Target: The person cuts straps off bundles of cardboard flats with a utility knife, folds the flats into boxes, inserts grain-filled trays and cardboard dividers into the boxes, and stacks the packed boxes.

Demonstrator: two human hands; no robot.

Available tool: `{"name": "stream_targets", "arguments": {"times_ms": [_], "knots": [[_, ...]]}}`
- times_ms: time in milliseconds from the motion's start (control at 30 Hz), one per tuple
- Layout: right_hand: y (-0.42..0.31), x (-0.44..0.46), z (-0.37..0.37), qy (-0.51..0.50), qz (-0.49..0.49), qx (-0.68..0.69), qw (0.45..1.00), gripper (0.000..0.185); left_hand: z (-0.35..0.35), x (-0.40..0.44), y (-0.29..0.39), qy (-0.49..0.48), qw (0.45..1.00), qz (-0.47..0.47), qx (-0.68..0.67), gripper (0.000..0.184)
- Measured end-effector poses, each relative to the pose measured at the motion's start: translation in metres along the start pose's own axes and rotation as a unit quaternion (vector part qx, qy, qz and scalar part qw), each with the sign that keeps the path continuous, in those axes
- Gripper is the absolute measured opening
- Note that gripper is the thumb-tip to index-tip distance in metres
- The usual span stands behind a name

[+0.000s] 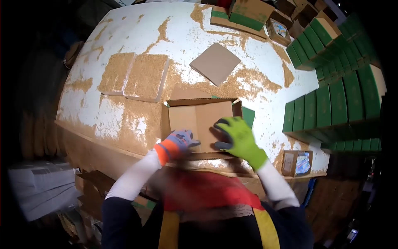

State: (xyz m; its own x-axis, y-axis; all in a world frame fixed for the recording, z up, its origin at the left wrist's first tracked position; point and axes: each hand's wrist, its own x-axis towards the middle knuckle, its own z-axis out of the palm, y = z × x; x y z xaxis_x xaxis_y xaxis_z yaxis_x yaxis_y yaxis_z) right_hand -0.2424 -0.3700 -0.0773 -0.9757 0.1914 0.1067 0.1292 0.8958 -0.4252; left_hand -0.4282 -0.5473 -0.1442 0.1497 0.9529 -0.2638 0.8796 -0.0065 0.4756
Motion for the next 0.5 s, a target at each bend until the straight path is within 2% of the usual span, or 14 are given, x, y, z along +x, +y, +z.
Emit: {"name": "stream_targets", "arguments": {"times_ms": [33, 67, 100, 133, 167, 200, 233, 267, 300, 333, 400, 433, 467, 500], "knots": [[0.002, 0.007, 0.022, -0.24, 0.021, -0.179, 0.954, 0.055, -0.007, -0.004, 0.014, 0.012, 0.999, -0.005, 0.031, 0.034], [0.029, -0.01, 0.077, -0.168, 0.008, -0.269, 0.948, 0.049, -0.01, -0.005, 0.021, 0.032, 0.997, -0.011, 0.063, 0.034], [0.027, -0.012, 0.073, -0.136, 0.041, -0.201, 0.969, 0.047, -0.012, -0.011, 0.01, 0.124, 0.989, 0.072, 0.046, 0.034], [0.024, -0.007, 0.063, -0.101, 0.073, -0.13, 0.984, 0.045, -0.02, -0.021, -0.004, 0.134, 0.987, 0.073, 0.055, 0.034], [0.005, 0.007, 0.016, -0.142, 0.115, -0.049, 0.982, 0.046, -0.023, -0.041, -0.012, 0.242, 0.97, 0.018, -0.025, 0.034], [0.011, -0.002, 0.003, 0.03, 0.067, 0.05, 0.996, 0.048, -0.023, -0.06, -0.014, 0.337, 0.934, -0.039, -0.11, 0.034], [0.026, -0.019, -0.003, 0.148, 0.116, 0.223, 0.957, 0.05, -0.021, -0.073, -0.012, 0.429, 0.873, -0.107, -0.205, 0.037], [0.047, -0.029, 0.0, 0.166, 0.191, 0.291, 0.923, 0.058, -0.017, -0.081, -0.012, 0.511, 0.789, -0.173, -0.295, 0.04], [0.068, -0.039, 0.002, 0.194, 0.262, 0.357, 0.875, 0.065, 0.009, -0.076, -0.024, 0.525, 0.701, -0.193, -0.442, 0.051], [0.077, -0.039, 0.014, 0.222, 0.296, 0.37, 0.853, 0.071, 0.058, -0.06, -0.057, 0.515, 0.754, -0.182, -0.365, 0.065], [0.133, -0.063, 0.124, 0.14, 0.21, 0.561, 0.789, 0.084, 0.1, -0.03, -0.067, 0.393, 0.792, -0.246, -0.397, 0.079], [0.108, -0.04, 0.123, 0.073, 0.296, 0.386, 0.871, 0.088, 0.11, -0.018, -0.069, 0.386, 0.796, -0.237, -0.402, 0.079], [0.079, -0.012, 0.12, 0.002, 0.371, 0.194, 0.908, 0.091, 0.115, -0.005, -0.069, 0.371, 0.822, -0.284, -0.325, 0.086], [0.076, -0.009, 0.125, 0.005, 0.393, 0.213, 0.894, 0.095, 0.114, 0.008, -0.069, 0.356, 0.842, -0.324, -0.242, 0.094]]}}
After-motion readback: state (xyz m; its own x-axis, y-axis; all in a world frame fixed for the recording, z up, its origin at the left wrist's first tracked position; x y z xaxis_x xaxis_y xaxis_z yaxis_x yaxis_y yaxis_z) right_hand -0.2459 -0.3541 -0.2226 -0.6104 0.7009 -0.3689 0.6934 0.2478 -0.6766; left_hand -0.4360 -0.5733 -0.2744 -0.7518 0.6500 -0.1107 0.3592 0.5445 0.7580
